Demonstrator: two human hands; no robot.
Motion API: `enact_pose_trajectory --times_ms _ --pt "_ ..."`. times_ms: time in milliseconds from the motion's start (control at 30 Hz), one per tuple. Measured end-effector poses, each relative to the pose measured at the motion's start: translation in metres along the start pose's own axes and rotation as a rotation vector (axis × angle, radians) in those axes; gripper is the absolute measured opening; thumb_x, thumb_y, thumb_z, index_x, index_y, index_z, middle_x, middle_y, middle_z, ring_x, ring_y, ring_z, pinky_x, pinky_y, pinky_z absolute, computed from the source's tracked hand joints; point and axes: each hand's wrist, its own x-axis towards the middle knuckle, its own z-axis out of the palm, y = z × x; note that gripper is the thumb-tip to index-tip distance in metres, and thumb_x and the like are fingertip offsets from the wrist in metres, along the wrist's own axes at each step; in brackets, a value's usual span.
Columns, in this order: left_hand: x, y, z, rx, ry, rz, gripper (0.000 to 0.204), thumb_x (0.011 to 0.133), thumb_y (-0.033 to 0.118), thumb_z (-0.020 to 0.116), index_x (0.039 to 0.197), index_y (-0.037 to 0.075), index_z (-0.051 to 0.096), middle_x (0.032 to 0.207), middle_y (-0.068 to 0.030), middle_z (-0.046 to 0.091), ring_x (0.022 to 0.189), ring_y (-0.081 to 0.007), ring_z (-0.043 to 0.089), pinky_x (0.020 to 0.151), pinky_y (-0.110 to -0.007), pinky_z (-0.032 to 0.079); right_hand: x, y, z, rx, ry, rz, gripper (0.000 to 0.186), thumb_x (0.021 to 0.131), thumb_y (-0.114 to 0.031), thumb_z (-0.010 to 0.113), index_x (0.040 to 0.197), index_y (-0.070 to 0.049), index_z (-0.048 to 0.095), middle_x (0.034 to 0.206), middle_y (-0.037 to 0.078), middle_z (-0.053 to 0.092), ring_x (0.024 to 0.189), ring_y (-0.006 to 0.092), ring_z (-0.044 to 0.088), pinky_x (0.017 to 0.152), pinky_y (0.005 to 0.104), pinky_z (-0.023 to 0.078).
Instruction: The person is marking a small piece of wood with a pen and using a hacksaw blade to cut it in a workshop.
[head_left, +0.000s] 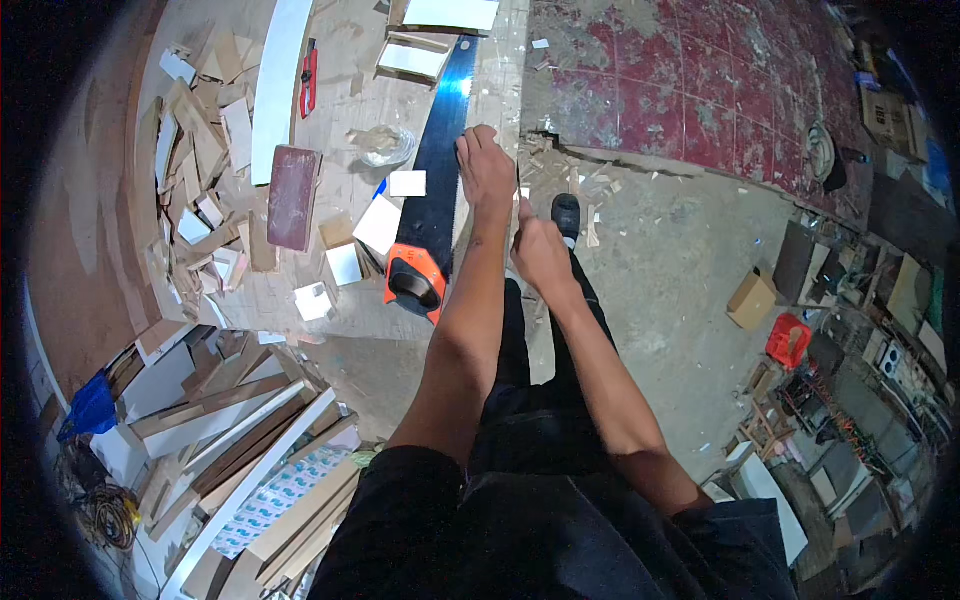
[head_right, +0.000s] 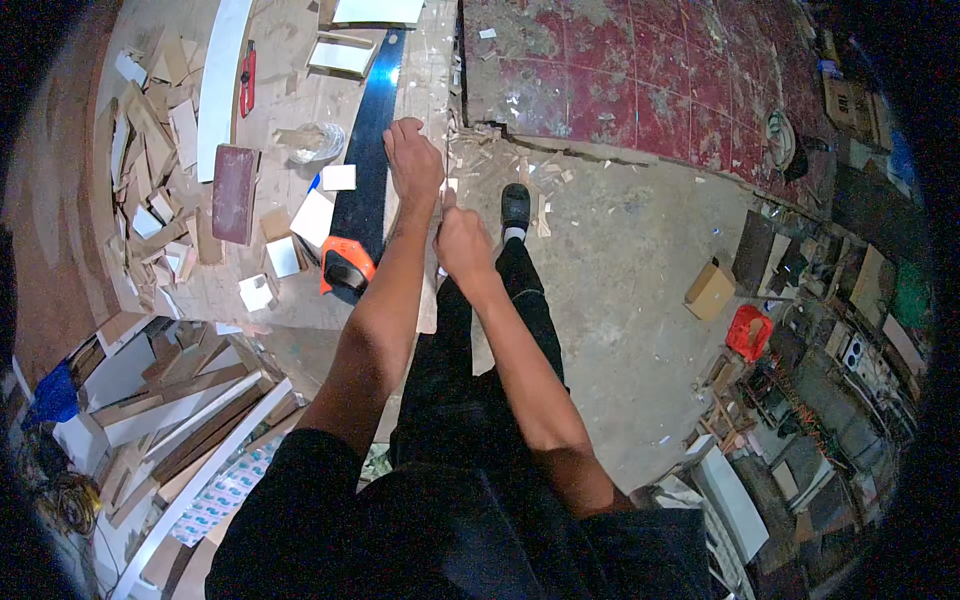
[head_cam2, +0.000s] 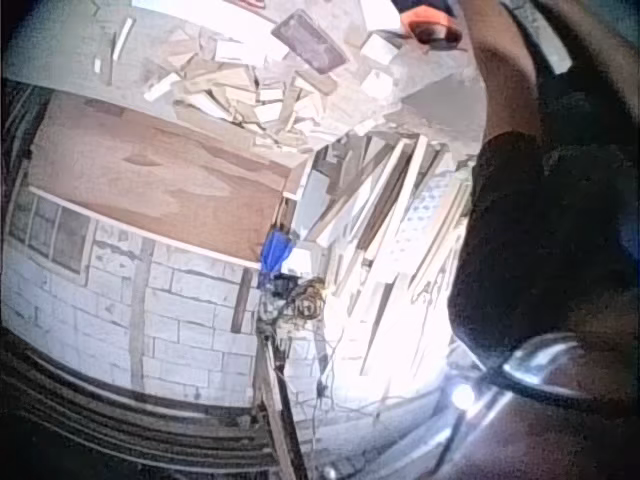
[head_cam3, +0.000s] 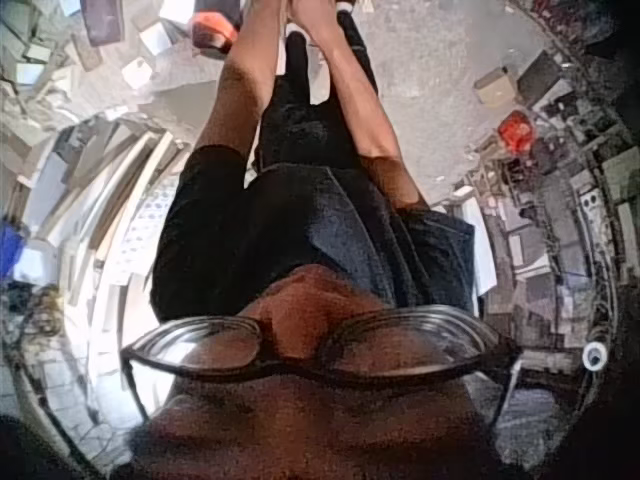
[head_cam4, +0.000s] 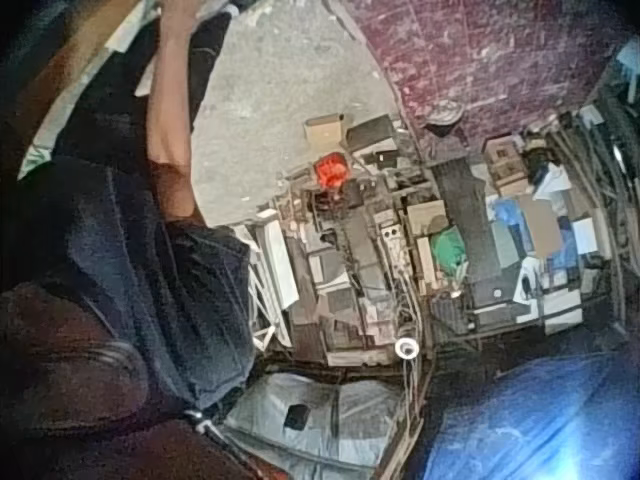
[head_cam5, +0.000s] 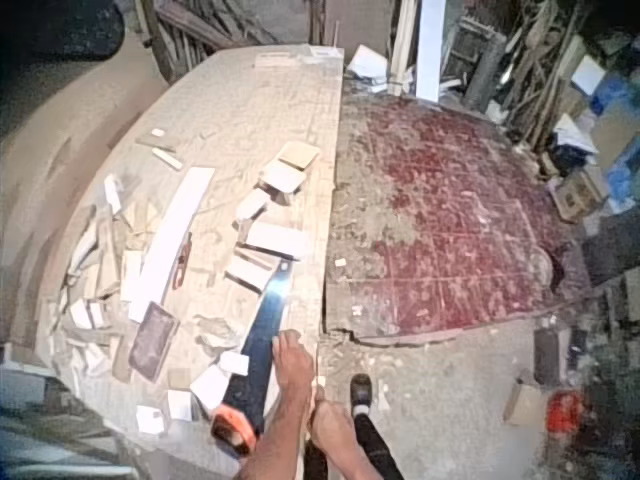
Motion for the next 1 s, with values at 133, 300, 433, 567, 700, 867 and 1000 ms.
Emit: enact_pose_trajectory --times_ms 133,300,433,567,700,867,1000 --pt "0.0 0.001 0.0 -0.01 0.0 0.015 0.02 0.083 0.002 0.056 0.103 0.004 0.057 0.103 -0.0149 0.057 0.101 -0.0338 0.053 0.092 -0.044 0.043 0.008 -0.003 0.0 0.094 -0.048 0.028 0.055 0.077 0.005 0.057 0.13 0.015 0.049 0.079 0.033 0.064 0.078 0.0483 0.066 0.075 0.0549 0.052" --pt "0.0 -0.006 -0.003 -0.016 0.001 0.058 0.021 0.082 0.002 0.056 0.103 0.004 0.057 0.104 -0.0144 0.056 0.102 -0.034 0.052 0.092 -0.045 0.043 0.005 0.002 -0.002 -0.003 -0.09 0.038 0.058 0.079 0.002 0.057 0.135 0.012 0.048 0.081 0.034 0.064 0.08 0.0492 0.066 0.075 0.0551 0.052" --pt "-0.006 -0.009 -0.005 -0.016 -0.049 0.092 0.025 0.081 -0.002 0.055 0.106 0.004 0.055 0.106 -0.0145 0.055 0.103 -0.0346 0.051 0.092 -0.046 0.042 0.005 0.003 -0.007 -0.027 -0.097 0.02 0.059 0.079 0.001 0.056 0.136 0.012 0.048 0.082 0.034 0.064 0.081 0.0489 0.066 0.076 0.0549 0.053" --pt "-0.001 -0.003 -0.005 0.099 -0.118 0.12 0.033 0.077 -0.004 0.057 0.109 0.005 0.054 0.107 -0.0139 0.054 0.105 -0.0339 0.051 0.092 -0.045 0.041 0.007 0.002 -0.006 -0.037 -0.148 0.024 0.063 0.08 0.002 0.058 0.14 0.01 0.042 0.082 0.035 0.065 0.084 0.0499 0.067 0.078 0.0555 0.053" --pt "0.0 -0.004 -0.003 0.131 -0.076 0.118 0.033 0.077 -0.001 0.061 0.108 0.008 0.055 0.105 -0.011 0.054 0.103 -0.0306 0.053 0.088 -0.041 0.042 0.004 -0.005 -0.004 -0.026 -0.158 0.091 0.062 0.081 0.002 0.057 0.14 0.011 0.042 0.082 0.035 0.065 0.083 0.0498 0.067 0.078 0.0549 0.054" --pt "-0.004 -0.001 -0.008 0.08 -0.062 0.056 0.035 0.075 -0.002 0.061 0.108 0.008 0.054 0.106 -0.0115 0.054 0.104 -0.0312 0.052 0.09 -0.042 0.043 -0.021 -0.013 -0.008 -0.038 -0.169 0.1 0.06 0.081 0.002 0.057 0.138 0.014 0.043 0.082 0.037 0.064 0.082 0.0503 0.067 0.077 0.0563 0.053" --pt "-0.007 0.005 -0.002 0.044 -0.065 0.05 0.036 0.075 -0.002 0.062 0.109 0.008 0.055 0.106 -0.0122 0.054 0.105 -0.032 0.051 0.091 -0.043 0.043 0.002 0.003 -0.008 0.021 -0.042 0.037 0.061 0.081 0.002 0.056 0.139 0.014 0.042 0.081 0.036 0.064 0.082 0.051 0.067 0.077 0.057 0.053"
